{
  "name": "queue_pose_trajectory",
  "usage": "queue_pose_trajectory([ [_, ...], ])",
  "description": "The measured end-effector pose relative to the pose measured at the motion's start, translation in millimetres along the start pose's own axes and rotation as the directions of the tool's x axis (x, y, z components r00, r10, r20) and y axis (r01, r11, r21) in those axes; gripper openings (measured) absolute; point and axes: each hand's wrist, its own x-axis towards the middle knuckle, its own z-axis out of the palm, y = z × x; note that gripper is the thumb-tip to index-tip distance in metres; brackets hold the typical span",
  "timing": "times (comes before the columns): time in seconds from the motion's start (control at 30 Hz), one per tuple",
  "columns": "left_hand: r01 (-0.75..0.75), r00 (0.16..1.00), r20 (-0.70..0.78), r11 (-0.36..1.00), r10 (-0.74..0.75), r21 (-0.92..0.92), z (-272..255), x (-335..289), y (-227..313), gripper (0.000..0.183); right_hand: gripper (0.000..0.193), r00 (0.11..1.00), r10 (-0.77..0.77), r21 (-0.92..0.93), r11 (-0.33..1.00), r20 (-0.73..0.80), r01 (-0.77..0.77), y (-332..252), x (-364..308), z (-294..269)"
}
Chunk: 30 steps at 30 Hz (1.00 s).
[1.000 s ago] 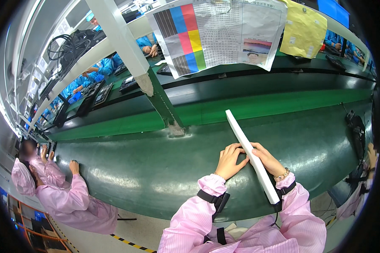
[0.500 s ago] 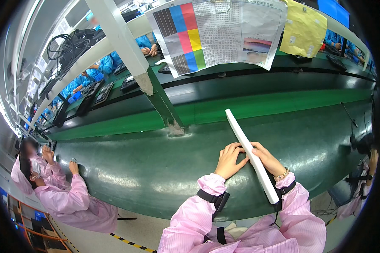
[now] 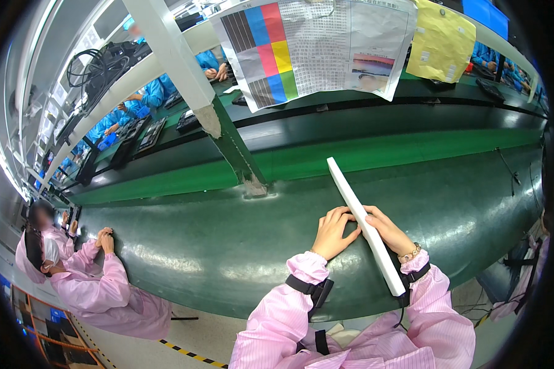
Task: The person holds a white rectangular object, turning it over to view different sides before placing it back onto the green work surface.
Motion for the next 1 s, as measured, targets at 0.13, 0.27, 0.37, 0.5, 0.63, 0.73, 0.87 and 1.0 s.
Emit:
queue_pose_trajectory([
  [0.13,0.001,1.000,-0.001,1.000,-0.001,0.008,-0.2,-0.7,0.1,0.034,0.047,1.000,0.002,-0.004,1.000,0.016,-0.002,0.3,0.3,0.2],
  [0.27,-0.003,1.000,-0.002,1.000,0.003,0.005,-0.3,-0.3,0.5,0.034,0.047,1.000,-0.014,0.007,1.000,0.005,0.014,3.1,1.7,-0.4],
  [0.37,-0.005,1.000,-0.007,1.000,0.005,0.005,-0.6,-1.2,-1.0,0.034,0.047,1.000,0.016,0.039,0.999,0.021,-0.017,3.5,2.2,-0.1],
  [0.5,-0.004,1.000,-0.005,1.000,0.004,-0.001,-0.1,-1.1,-1.4,0.034,0.046,1.000,0.012,-0.004,1.000,0.011,-0.012,-2.1,0.4,1.9],
  [0.63,-0.010,1.000,-0.008,1.000,0.010,-0.008,1.5,-0.6,-1.1,0.034,0.047,1.000,-0.008,-0.024,1.000,-0.003,0.008,-2.2,-0.6,1.1],
  [0.73,0.001,1.000,0.002,1.000,-0.001,-0.009,0.5,-1.0,-0.7,0.034,0.047,1.000,0.001,-0.028,1.000,-0.006,-0.001,-1.9,-0.3,1.5],
  [0.87,0.013,1.000,0.006,1.000,-0.013,0.003,-1.0,-0.7,0.4,0.034,0.044,0.999,0.038,-0.026,0.999,0.020,-0.037,-4.8,-0.9,0.3],
  [1.0,0.017,1.000,0.016,1.000,-0.017,-0.005,-1.5,0.4,0.1,0.034,0.043,1.000,0.001,-0.022,1.000,0.005,-0.001,-13.6,-2.3,5.8],
])
